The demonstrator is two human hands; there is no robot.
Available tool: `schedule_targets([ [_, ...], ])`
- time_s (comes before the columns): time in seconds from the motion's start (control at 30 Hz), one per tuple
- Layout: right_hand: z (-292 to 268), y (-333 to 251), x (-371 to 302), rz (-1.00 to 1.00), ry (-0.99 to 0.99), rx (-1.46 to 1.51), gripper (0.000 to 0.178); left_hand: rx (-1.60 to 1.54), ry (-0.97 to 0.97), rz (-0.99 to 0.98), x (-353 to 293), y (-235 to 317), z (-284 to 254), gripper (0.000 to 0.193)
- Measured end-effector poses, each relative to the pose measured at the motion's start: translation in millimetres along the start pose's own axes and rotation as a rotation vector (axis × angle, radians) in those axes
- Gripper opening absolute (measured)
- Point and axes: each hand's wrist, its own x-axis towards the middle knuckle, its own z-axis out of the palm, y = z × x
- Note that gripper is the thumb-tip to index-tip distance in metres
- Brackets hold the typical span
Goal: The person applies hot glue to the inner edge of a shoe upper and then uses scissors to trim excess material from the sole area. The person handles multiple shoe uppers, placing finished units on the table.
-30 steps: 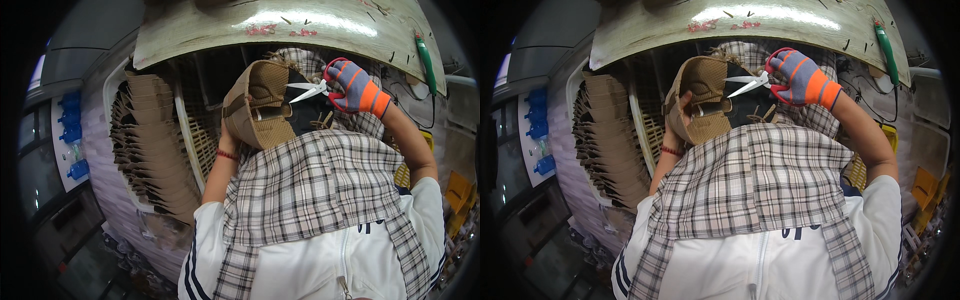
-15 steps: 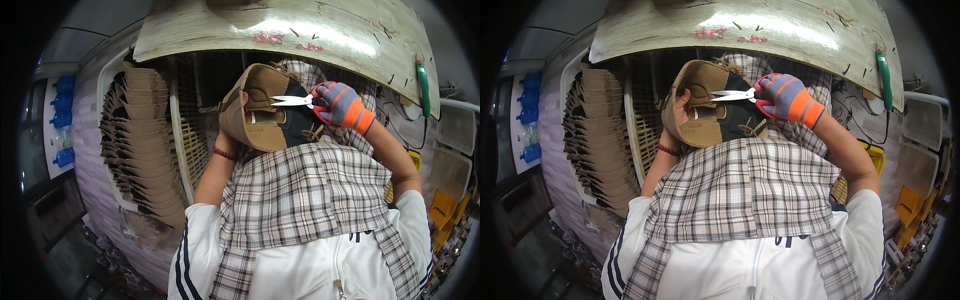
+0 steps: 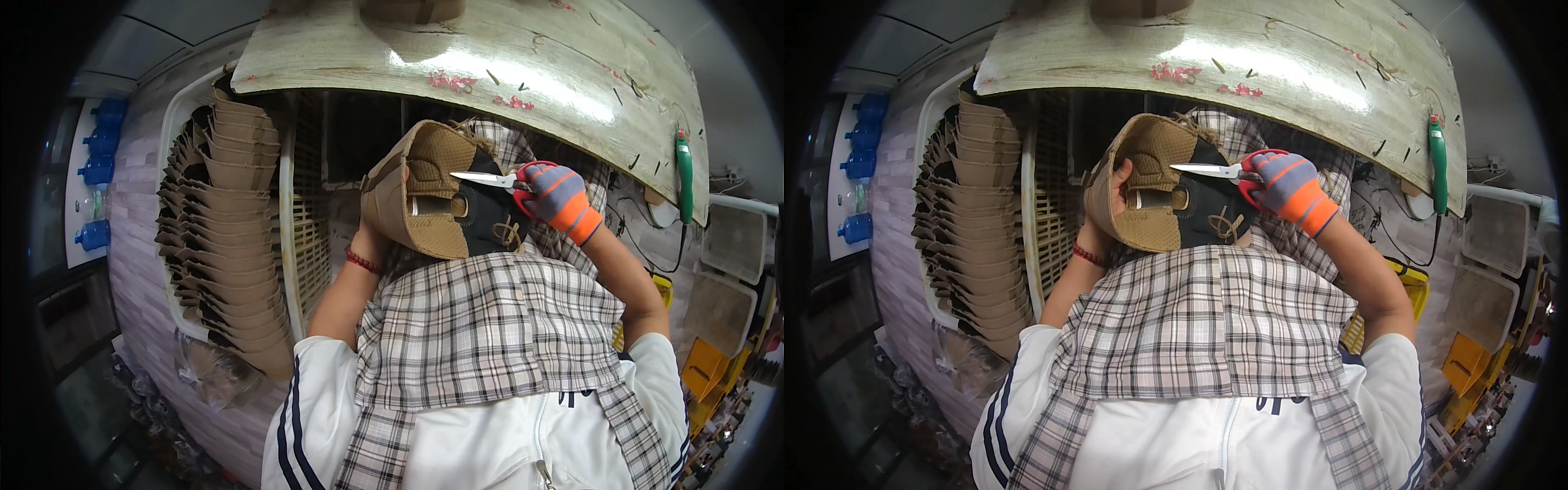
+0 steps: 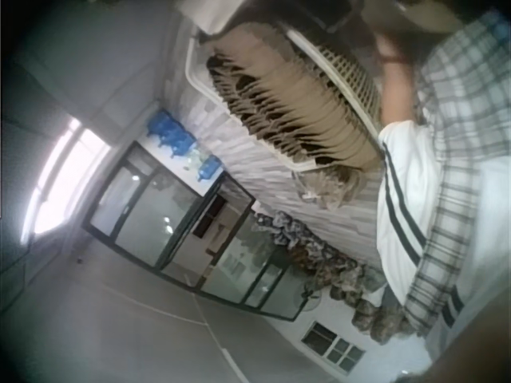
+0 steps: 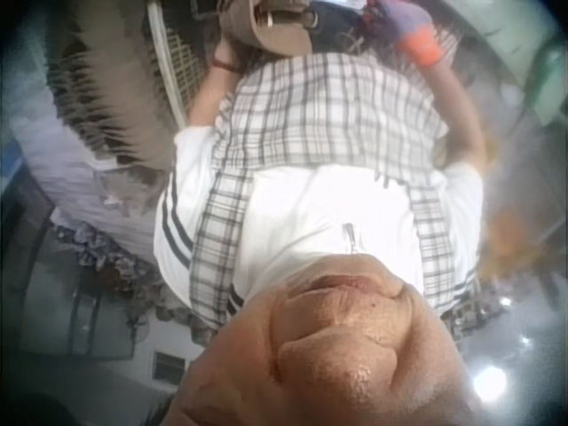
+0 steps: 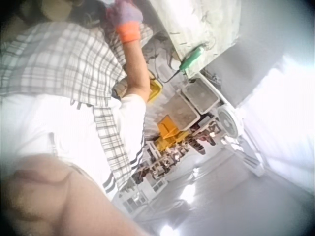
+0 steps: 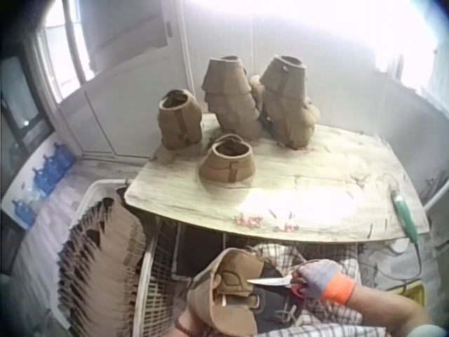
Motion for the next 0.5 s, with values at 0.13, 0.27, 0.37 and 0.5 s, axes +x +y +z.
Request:
schedule_targets([
  [0.13,-26.9,-19.2,13.8,-0.101,0.147,-0.009,0.032,0.009,0.03,0.061,8.7,-19.6,-42.1,0.047],
  [0.27,-46.6,-31.7,27.8,-0.148,0.101,-0.097,0.033,0.09,0.129,0.093,0.2,-14.7,-22.8,0.042],
  [0.37,-48.7,-35.9,35.1,-0.142,0.037,-0.148,0.034,-0.036,0.142,0.106,-10.3,-6.9,-5.5,0.038],
  [0.5,-54.8,-38.9,39.0,-0.144,0.017,-0.266,0.031,-0.137,0.112,0.121,-12.7,-9.2,-11.5,0.036],
])
